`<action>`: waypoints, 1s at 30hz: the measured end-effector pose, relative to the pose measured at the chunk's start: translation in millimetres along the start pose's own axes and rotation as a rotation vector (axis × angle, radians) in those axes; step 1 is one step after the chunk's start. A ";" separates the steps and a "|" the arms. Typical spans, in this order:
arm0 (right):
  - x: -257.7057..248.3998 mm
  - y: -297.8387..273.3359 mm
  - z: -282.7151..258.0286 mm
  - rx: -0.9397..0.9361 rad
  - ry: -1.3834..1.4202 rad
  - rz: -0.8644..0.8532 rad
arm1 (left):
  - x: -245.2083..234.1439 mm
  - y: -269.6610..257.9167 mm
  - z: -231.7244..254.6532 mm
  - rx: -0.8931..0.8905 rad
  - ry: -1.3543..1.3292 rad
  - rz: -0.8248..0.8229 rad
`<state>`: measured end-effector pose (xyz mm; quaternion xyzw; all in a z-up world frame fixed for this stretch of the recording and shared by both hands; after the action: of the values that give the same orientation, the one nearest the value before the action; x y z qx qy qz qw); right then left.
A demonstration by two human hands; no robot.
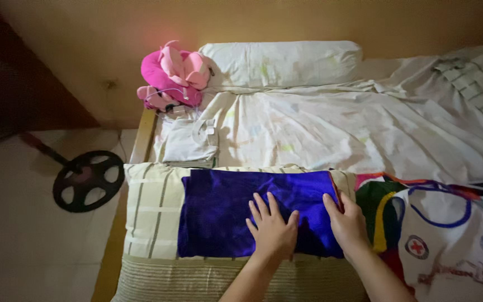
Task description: The person folds a white t-shirt and a blue t-shirt on a bed, smoothing and aligning each garment before folding it into a compact rectangle. The folded shirts are placed on the bed surface.
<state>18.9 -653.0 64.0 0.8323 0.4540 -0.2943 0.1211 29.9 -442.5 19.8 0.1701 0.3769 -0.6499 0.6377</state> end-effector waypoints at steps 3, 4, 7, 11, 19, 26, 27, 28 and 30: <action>5.9 -7.7 -20.6 -0.063 0.107 -0.018 | 0.2 7.7 -12.6 -0.008 -0.072 -0.065; 9.7 -10.4 -26.5 -0.079 0.102 -0.030 | -1.2 12.1 -13.9 0.029 -0.111 -0.064; 23.8 -22.3 -54.3 -0.225 0.108 -0.053 | -11.2 30.3 -15.5 0.140 -0.282 -0.052; 64.2 -43.6 -81.3 -0.216 0.228 -0.177 | -30.6 42.6 -41.6 -0.022 -0.703 -0.157; 133.5 -106.1 -140.3 -0.229 0.010 -0.165 | -72.1 23.0 -80.7 -0.546 -1.215 -0.486; 187.3 -158.6 -180.6 -0.351 0.041 -0.293 | -115.6 25.0 -121.6 -0.542 -1.316 -0.468; 191.9 -163.7 -186.0 -0.372 0.055 -0.291 | -117.4 24.1 -130.2 -0.587 -1.298 -0.459; 196.3 -169.5 -190.4 -0.393 0.069 -0.289 | -121.2 25.1 -140.0 -0.593 -1.214 -0.436; 209.8 -173.8 -184.5 -0.317 0.067 -0.355 | -128.2 26.8 -159.0 -0.602 -1.046 -0.392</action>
<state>32.3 -325.9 96.8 0.7194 0.6372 -0.2085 0.1816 30.9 -237.7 -2.1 -0.4290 0.2061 -0.6173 0.6264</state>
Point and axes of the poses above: each hand's wrist, its own y-axis towards the middle knuckle, its own x-axis out of the palm, z = x × y, the point moved 10 cm from there along y, towards the middle knuckle, and after that the axes turned 7 degrees about z, right-handed, at the moved point
